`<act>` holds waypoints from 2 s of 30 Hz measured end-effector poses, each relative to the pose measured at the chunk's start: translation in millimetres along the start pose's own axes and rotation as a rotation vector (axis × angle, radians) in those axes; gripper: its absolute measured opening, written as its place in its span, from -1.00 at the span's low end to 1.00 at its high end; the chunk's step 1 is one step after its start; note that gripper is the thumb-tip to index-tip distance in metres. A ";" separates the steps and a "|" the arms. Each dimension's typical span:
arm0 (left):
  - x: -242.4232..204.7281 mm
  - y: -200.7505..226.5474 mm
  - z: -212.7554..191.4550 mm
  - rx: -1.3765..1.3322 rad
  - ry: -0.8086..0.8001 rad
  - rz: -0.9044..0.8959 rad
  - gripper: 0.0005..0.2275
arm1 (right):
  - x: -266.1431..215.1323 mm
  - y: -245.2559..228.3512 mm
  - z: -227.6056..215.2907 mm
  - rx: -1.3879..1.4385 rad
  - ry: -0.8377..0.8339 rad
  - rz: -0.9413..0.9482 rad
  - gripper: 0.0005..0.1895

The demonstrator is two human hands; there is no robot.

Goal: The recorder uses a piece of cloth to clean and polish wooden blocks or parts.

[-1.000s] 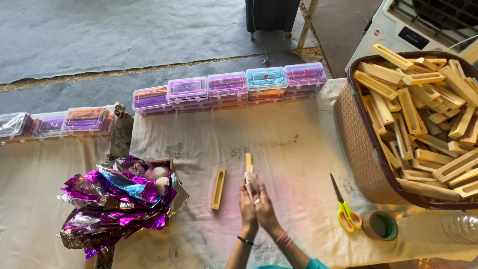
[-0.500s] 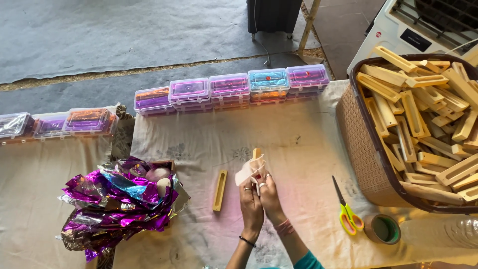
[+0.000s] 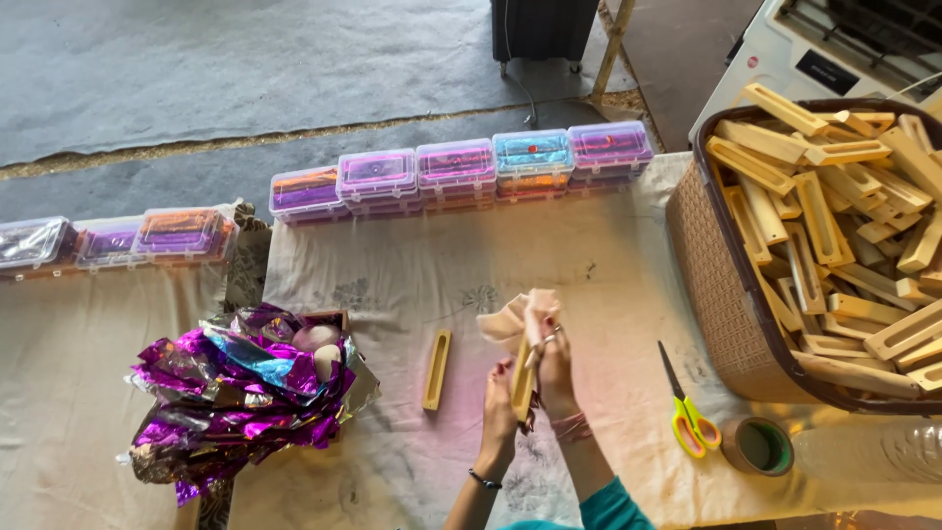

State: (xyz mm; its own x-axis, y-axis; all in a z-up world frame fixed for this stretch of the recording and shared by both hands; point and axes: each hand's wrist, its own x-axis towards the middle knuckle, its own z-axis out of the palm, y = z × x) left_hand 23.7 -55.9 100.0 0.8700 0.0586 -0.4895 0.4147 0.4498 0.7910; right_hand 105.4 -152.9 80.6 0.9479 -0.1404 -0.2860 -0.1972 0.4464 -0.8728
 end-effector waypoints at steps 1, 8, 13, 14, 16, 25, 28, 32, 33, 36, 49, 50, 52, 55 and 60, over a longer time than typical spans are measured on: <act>18.1 -5.2 -3.4 -0.001 -0.003 0.004 -0.54 | -0.4 14.0 -2.0 -0.001 -0.002 -0.004 -0.58; 56.4 6.9 -10.4 0.515 0.194 0.654 -0.59 | -8.2 43.2 -0.9 -0.044 -0.270 0.018 -0.70; -6.1 -7.6 -3.6 0.607 -0.049 0.366 -0.52 | -16.0 -16.1 6.9 0.048 -0.119 0.033 -0.67; -3.4 -28.5 -11.8 0.359 -0.154 0.228 -0.58 | -14.7 -24.1 7.6 0.176 -0.038 0.094 -0.65; 8.5 -57.6 -24.7 0.105 -0.248 0.077 -0.62 | -23.5 -35.6 11.9 0.298 0.049 0.164 -0.63; 28.2 0.9 -13.4 -0.114 -0.029 0.208 -0.64 | -32.0 -4.6 13.1 0.040 -0.379 0.059 -0.65; 31.6 -49.2 -37.9 0.157 -0.131 0.338 -0.56 | -26.5 -15.6 11.2 0.087 -0.162 0.085 -0.64; -13.4 -41.2 -26.7 0.220 -0.250 0.074 -0.46 | -16.4 -16.4 -2.4 0.174 0.006 0.169 -0.51; -14.5 -51.5 -26.9 0.312 -0.229 0.159 -0.45 | -13.7 -13.6 -5.9 0.246 0.029 0.195 -0.40; -58.3 -14.3 -5.2 0.907 -0.031 0.751 -0.37 | 8.3 24.4 -37.6 0.377 -0.166 0.108 -0.38; 6.5 55.0 10.9 0.694 0.246 0.560 -0.42 | -52.5 -30.4 40.9 0.058 -0.360 0.026 -0.56; 7.5 50.2 7.1 0.772 0.237 0.534 -0.44 | -52.3 -32.5 40.4 0.111 -0.339 0.096 -0.54; 8.4 29.4 -0.4 0.847 0.225 0.510 -0.45 | -41.6 -24.7 29.5 0.163 -0.317 0.160 -0.53; -15.0 -7.8 -11.9 1.134 0.053 0.543 -0.50 | -25.9 1.8 3.6 0.061 -0.293 0.109 -0.53; -57.1 2.8 -3.2 0.538 -0.223 0.471 -0.46 | -21.6 -0.5 -2.9 0.417 -0.252 0.150 -0.44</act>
State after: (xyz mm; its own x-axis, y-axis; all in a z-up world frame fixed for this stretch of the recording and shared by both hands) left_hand -25.7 -55.1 129.0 0.9974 -0.0706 -0.0139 0.0083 -0.0796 0.9968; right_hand 84.3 -152.7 86.1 0.9579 0.1471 -0.2465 -0.2677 0.7675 -0.5825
